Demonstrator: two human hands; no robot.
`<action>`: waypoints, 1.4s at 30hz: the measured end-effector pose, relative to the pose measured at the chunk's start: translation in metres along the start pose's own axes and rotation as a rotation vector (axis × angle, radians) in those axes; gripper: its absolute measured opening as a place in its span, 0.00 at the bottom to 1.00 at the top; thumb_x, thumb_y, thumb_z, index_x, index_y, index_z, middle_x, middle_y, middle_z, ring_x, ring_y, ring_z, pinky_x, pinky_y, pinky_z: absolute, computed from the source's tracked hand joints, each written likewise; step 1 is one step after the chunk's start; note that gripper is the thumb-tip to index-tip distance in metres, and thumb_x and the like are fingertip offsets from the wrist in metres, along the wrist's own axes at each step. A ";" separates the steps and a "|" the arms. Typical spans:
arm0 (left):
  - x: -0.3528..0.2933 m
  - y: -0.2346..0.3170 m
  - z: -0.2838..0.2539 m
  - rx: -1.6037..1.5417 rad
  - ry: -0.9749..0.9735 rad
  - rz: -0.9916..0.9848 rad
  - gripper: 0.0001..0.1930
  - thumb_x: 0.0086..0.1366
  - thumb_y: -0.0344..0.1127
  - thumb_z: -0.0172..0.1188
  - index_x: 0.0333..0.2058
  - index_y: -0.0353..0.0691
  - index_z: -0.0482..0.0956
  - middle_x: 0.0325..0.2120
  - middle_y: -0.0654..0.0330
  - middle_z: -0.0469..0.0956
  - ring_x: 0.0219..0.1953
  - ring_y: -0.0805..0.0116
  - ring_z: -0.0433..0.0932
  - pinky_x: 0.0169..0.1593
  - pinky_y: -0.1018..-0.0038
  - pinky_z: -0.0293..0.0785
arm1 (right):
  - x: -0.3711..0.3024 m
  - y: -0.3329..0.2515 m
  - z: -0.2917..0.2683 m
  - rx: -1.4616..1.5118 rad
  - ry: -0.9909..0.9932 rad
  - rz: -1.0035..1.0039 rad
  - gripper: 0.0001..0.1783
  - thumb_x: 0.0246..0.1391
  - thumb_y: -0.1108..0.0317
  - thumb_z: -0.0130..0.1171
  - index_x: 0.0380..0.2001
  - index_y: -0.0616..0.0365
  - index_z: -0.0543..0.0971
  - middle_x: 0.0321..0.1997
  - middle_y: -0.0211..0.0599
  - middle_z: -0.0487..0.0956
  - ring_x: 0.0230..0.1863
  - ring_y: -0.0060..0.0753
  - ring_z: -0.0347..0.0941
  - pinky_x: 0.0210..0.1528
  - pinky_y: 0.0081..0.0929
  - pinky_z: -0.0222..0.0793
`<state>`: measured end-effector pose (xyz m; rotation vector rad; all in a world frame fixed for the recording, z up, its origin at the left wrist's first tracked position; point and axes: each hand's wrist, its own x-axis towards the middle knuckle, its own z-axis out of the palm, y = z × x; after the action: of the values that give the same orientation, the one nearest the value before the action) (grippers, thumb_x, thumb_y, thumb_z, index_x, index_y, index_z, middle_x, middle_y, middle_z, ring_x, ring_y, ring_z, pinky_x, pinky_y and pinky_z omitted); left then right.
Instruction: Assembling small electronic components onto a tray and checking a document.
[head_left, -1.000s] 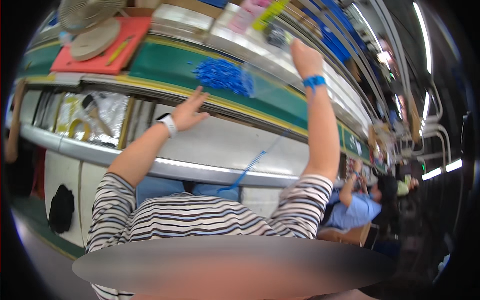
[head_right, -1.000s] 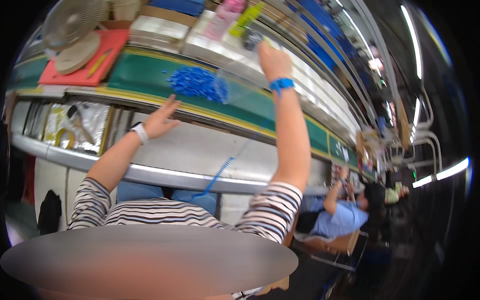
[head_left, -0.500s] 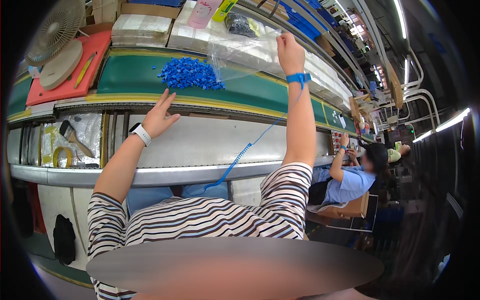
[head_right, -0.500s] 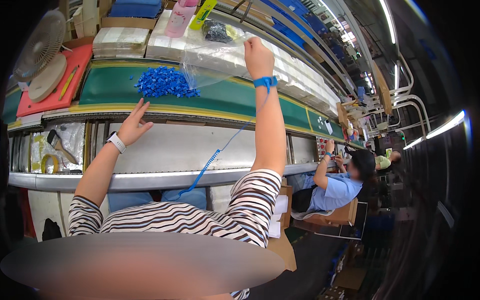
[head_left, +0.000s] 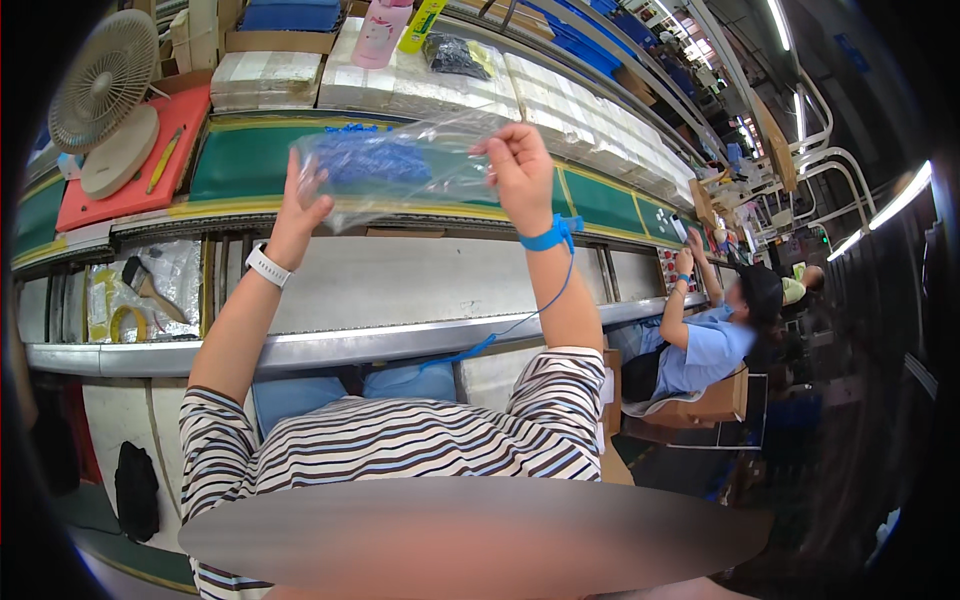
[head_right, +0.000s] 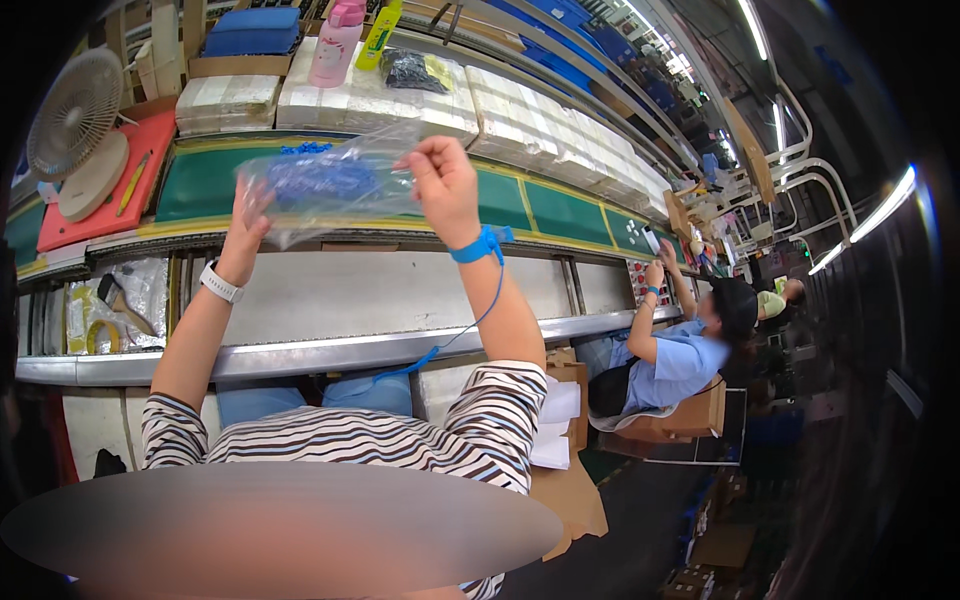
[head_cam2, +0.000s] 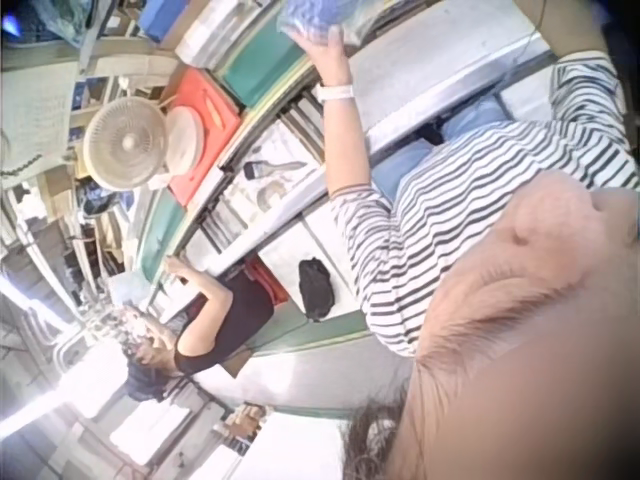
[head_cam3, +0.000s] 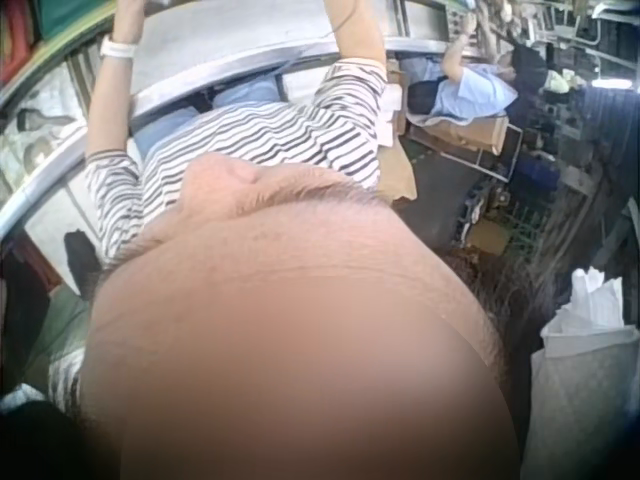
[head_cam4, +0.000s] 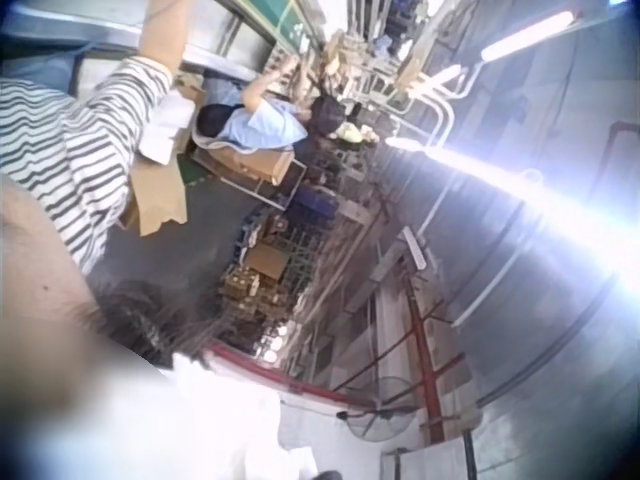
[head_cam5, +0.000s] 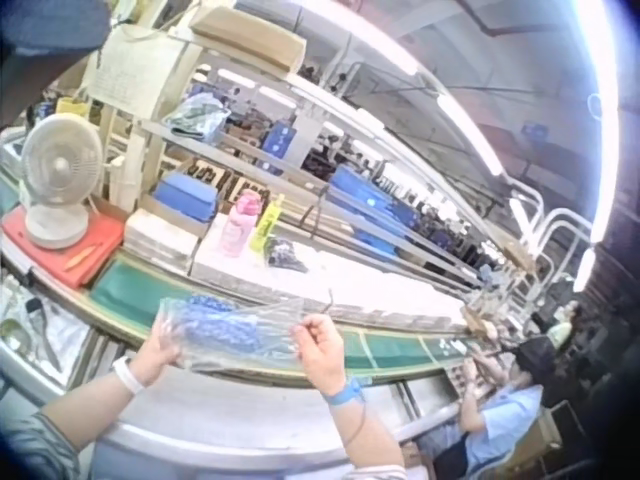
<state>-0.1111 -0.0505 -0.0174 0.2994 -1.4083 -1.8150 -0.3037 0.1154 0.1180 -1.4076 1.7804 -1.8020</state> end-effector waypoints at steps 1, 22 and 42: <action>0.001 0.003 0.000 0.003 0.000 0.003 0.41 0.54 0.43 0.60 0.61 0.42 0.45 0.57 0.51 0.56 0.54 0.61 0.63 0.52 0.65 0.64 | -0.004 -0.002 0.005 0.053 -0.017 0.025 0.04 0.54 0.73 0.49 0.33 0.61 0.67 0.29 0.35 0.77 0.21 0.13 0.65 0.21 0.11 0.62; -0.098 0.069 -0.036 0.037 0.413 -0.106 0.10 0.59 0.37 0.56 0.27 0.42 0.65 0.16 0.67 0.69 0.15 0.80 0.67 0.19 0.85 0.62 | -0.054 0.036 0.057 0.246 -0.217 0.466 0.17 0.56 0.55 0.47 0.35 0.58 0.73 0.21 0.26 0.70 0.22 0.15 0.65 0.23 0.15 0.63; -0.283 0.051 -0.049 0.068 0.470 -0.224 0.08 0.63 0.36 0.49 0.34 0.38 0.70 0.22 0.64 0.73 0.23 0.76 0.72 0.25 0.80 0.66 | -0.135 0.058 0.134 0.007 -0.608 0.346 0.09 0.57 0.71 0.44 0.39 0.58 0.72 0.17 0.22 0.63 0.18 0.12 0.56 0.19 0.12 0.52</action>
<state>0.1259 0.1122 -0.0668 0.8873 -1.1357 -1.7225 -0.1613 0.1167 -0.0204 -1.3464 1.5575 -1.0559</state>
